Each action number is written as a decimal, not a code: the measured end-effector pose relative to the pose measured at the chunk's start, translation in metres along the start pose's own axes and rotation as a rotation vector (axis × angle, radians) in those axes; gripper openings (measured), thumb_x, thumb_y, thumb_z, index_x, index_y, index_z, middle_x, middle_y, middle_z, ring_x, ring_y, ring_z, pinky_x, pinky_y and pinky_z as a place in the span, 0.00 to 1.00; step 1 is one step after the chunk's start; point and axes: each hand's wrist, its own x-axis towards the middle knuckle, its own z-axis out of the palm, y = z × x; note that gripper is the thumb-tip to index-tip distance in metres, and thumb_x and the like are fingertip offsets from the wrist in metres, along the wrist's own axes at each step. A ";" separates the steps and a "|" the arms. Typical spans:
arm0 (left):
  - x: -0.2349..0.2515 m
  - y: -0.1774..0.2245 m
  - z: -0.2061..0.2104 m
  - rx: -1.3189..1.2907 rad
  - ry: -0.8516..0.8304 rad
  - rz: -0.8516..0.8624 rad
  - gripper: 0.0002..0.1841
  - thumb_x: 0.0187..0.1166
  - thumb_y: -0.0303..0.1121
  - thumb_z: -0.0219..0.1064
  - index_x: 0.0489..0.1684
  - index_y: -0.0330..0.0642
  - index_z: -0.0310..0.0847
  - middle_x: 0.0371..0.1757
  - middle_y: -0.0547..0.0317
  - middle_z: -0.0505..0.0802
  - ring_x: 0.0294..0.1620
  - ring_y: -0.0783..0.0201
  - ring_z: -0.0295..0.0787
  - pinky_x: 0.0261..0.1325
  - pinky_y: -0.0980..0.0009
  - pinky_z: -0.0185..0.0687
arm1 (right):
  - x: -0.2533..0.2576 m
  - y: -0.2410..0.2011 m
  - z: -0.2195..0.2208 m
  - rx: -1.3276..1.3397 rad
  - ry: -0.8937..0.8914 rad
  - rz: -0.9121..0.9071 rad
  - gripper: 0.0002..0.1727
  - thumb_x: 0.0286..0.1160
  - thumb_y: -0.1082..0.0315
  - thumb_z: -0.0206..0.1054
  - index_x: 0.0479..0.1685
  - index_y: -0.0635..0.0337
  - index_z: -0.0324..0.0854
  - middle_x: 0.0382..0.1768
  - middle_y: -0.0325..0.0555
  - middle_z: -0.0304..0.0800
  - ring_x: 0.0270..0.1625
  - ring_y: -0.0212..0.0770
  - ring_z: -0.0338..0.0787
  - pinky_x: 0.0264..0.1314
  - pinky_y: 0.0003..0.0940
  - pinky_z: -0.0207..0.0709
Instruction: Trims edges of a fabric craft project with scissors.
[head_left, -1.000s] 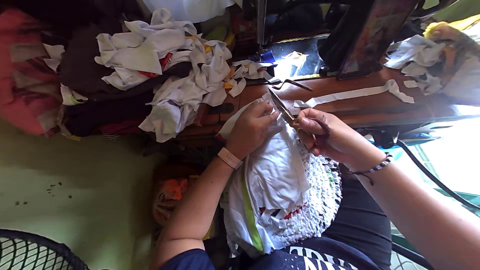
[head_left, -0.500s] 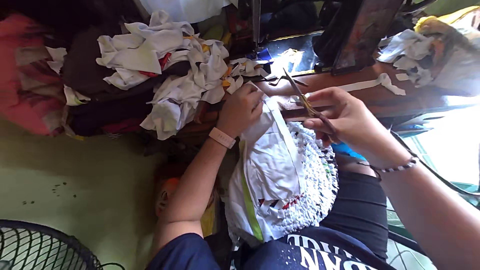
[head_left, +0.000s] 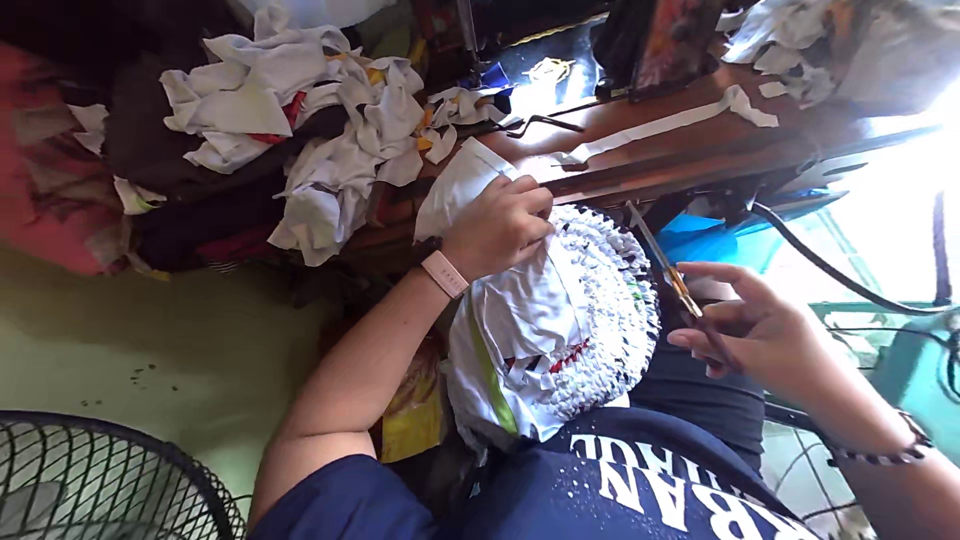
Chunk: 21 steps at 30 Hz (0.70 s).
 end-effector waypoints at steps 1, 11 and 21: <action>0.000 -0.001 0.001 0.007 -0.001 0.007 0.09 0.78 0.32 0.68 0.41 0.45 0.96 0.49 0.53 0.94 0.57 0.50 0.88 0.57 0.51 0.78 | -0.003 0.002 0.002 0.011 -0.006 -0.004 0.40 0.59 0.52 0.82 0.79 0.33 0.72 0.25 0.30 0.92 0.19 0.27 0.89 0.16 0.23 0.83; 0.020 -0.010 -0.037 -0.214 0.040 -0.134 0.10 0.81 0.30 0.66 0.46 0.39 0.95 0.51 0.50 0.95 0.56 0.55 0.90 0.65 0.57 0.84 | -0.011 0.007 0.011 0.081 0.002 -0.070 0.39 0.61 0.55 0.82 0.79 0.37 0.73 0.27 0.29 0.93 0.19 0.26 0.88 0.17 0.21 0.83; 0.110 -0.054 -0.081 -0.030 0.340 -0.719 0.16 0.83 0.28 0.59 0.63 0.39 0.87 0.53 0.51 0.94 0.51 0.62 0.93 0.59 0.65 0.87 | -0.006 0.016 0.019 0.104 -0.007 -0.055 0.40 0.61 0.58 0.82 0.79 0.45 0.72 0.23 0.30 0.90 0.18 0.27 0.88 0.17 0.22 0.83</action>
